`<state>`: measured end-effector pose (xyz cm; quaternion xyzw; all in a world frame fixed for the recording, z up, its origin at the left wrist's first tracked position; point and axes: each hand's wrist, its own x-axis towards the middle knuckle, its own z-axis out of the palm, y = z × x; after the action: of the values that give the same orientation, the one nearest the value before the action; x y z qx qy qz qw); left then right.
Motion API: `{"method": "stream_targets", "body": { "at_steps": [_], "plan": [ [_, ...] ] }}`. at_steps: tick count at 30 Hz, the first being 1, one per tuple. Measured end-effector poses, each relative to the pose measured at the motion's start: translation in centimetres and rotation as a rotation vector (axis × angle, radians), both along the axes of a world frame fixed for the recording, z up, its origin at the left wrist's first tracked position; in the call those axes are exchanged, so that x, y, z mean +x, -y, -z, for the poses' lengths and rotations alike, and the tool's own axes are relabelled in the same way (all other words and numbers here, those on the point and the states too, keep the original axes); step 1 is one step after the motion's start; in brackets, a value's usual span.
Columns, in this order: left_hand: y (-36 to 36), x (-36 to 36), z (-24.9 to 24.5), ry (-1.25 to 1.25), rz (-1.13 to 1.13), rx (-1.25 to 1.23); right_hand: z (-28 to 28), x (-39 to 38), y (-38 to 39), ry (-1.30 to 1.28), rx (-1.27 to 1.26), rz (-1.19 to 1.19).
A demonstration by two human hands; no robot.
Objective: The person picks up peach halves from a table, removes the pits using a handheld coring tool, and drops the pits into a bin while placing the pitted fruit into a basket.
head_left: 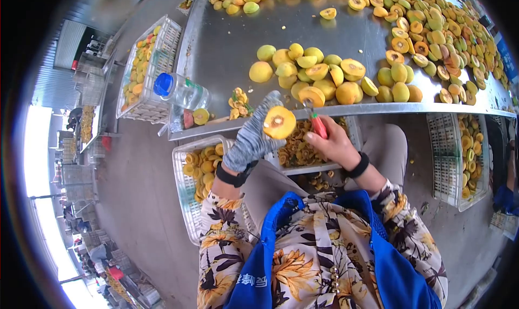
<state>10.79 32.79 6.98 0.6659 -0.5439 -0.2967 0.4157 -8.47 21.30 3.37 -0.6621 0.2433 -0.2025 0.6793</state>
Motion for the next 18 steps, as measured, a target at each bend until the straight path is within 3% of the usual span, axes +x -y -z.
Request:
{"method": "stream_targets", "body": {
  "at_steps": [2,4,6,7,8,10,11,12,14,15,18],
  "plan": [
    [-1.1,-2.3,-1.5,0.090,0.130,-0.034,-0.8,0.7,0.1,-0.008,0.224,-0.141],
    [-1.6,-3.5,-2.4,0.043,0.133,0.015,-1.5,0.7,-0.7,0.012,0.292,-0.188],
    [-1.8,-3.9,-1.6,0.166,-0.006,-0.200,-1.7,0.8,-1.5,0.040,0.359,-0.237],
    [-1.9,-4.1,0.3,-0.113,-0.066,-0.294,-1.6,0.7,-2.3,0.123,0.480,-0.163],
    [-1.8,-4.9,0.3,-0.108,-0.061,-0.298,-1.7,0.6,-3.0,0.210,0.598,-0.087],
    [-1.9,-7.2,0.6,-0.787,-0.195,-0.353,-1.9,0.6,-4.7,0.236,0.664,0.009],
    [-1.4,-8.7,0.7,-1.025,-0.323,-0.378,-1.6,0.7,-5.3,0.171,0.608,-0.005],
    [-2.1,-7.8,2.2,-1.290,-0.239,-0.253,-1.3,0.7,-6.0,0.105,0.551,-0.022],
    [-0.7,-7.6,4.2,-1.245,-0.576,-0.424,-0.8,0.5,-7.2,0.014,0.114,-0.067],
    [-1.3,-7.7,3.6,-1.372,-0.514,-0.381,-0.5,0.3,-7.5,0.017,0.007,-0.059],
    [-1.8,-7.2,3.5,-1.302,-0.661,-0.291,-0.6,-0.7,-7.3,0.023,-0.190,-0.081]
  ]
}}
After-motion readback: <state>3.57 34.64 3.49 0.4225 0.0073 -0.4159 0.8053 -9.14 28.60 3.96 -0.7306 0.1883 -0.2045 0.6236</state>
